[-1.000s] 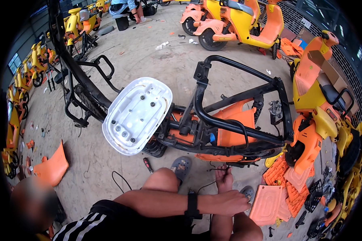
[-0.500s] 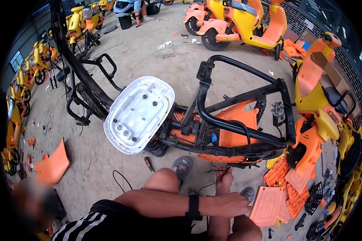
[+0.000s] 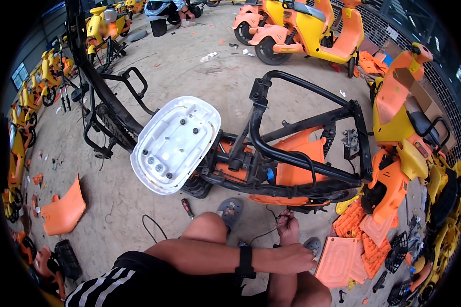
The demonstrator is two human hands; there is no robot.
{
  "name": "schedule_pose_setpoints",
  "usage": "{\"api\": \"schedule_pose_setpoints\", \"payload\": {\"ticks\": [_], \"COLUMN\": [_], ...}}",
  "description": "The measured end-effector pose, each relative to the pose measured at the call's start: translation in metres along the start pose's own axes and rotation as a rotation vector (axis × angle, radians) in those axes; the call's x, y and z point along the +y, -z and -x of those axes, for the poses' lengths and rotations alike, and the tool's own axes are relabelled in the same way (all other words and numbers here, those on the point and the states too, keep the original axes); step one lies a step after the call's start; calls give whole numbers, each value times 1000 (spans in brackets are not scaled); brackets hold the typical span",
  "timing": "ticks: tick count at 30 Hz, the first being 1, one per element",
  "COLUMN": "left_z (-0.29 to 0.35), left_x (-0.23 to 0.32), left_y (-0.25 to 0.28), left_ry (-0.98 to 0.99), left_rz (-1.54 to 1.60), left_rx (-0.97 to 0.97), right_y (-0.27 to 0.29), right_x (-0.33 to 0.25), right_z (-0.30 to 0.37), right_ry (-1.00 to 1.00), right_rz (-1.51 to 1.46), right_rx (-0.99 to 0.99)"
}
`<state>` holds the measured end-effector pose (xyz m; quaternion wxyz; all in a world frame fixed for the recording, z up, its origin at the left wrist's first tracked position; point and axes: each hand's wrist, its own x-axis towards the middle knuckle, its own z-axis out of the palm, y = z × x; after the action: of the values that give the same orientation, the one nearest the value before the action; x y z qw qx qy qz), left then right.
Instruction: The person is assembling an electric scooter frame while sitting on the floor. They use a power drill to secure components and handle small fasteners by hand, working on the central chassis area.
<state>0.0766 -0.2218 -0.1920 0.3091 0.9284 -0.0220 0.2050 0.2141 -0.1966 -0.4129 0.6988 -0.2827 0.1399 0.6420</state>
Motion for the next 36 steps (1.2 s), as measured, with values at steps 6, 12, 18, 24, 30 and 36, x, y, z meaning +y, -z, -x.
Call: {"api": "schedule_pose_setpoints", "payload": {"ticks": [6,12,18,24,30,36], "left_z": [2,4,4,6,3,3], "left_x": [-3,-11,-8,-11,-10,-11], "left_y": [0,8,15,17,21,20], "left_ry": [14,70,77,75,35,53], "left_rz": [14,7,14,5,-16,17], "left_rx": [49,41,30,14,-40,-63], "right_y": [-19,-17,-9,-44,-5,1], "right_x": [18,20,13,44,45,41], "right_z": [9,17,15,36,22,18], "right_ry": [89,83,27,330,704,873], "right_rz": [53,243,65,664,1092,1395], "right_rx": [65,57,82,352,374,319]}}
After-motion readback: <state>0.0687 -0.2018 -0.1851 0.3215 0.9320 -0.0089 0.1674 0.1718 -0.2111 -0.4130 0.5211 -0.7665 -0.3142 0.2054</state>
